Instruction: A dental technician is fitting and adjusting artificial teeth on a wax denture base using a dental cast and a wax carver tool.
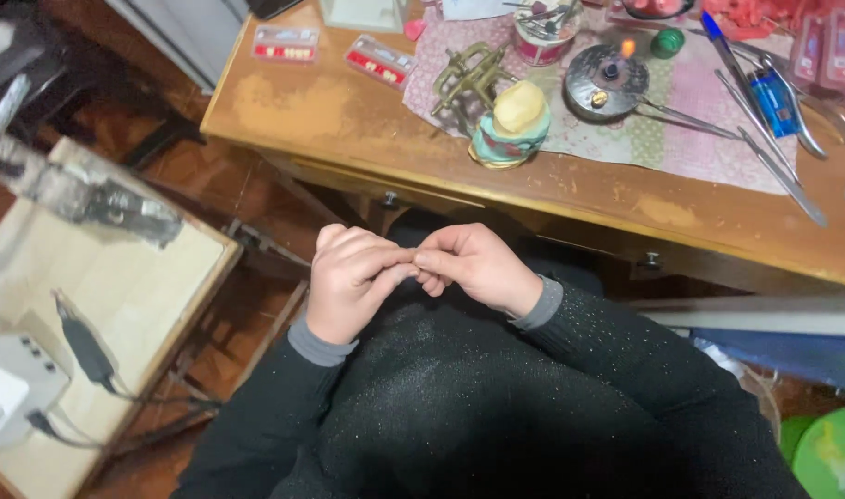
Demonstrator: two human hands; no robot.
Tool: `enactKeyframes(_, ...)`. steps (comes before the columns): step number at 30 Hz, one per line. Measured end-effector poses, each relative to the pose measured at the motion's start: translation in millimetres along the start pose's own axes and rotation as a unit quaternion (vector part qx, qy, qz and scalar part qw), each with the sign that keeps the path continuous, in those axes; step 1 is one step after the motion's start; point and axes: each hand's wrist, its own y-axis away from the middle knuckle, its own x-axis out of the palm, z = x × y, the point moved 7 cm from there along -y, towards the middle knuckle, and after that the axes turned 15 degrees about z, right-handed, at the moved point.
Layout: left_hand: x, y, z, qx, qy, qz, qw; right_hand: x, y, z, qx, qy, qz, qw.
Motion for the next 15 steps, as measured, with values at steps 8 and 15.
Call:
enactKeyframes(8,-15.2,40.7,-13.6,-0.092,-0.101,-0.036,0.99,19.3,-26.5,-25.6,0.059,0.015,0.055,0.997)
enactKeyframes(15,-39.6,155.9,47.4,-0.224,-0.282,0.091,0.928,89.6,-108.1,-117.0,-0.002,0.31,0.345,0.886)
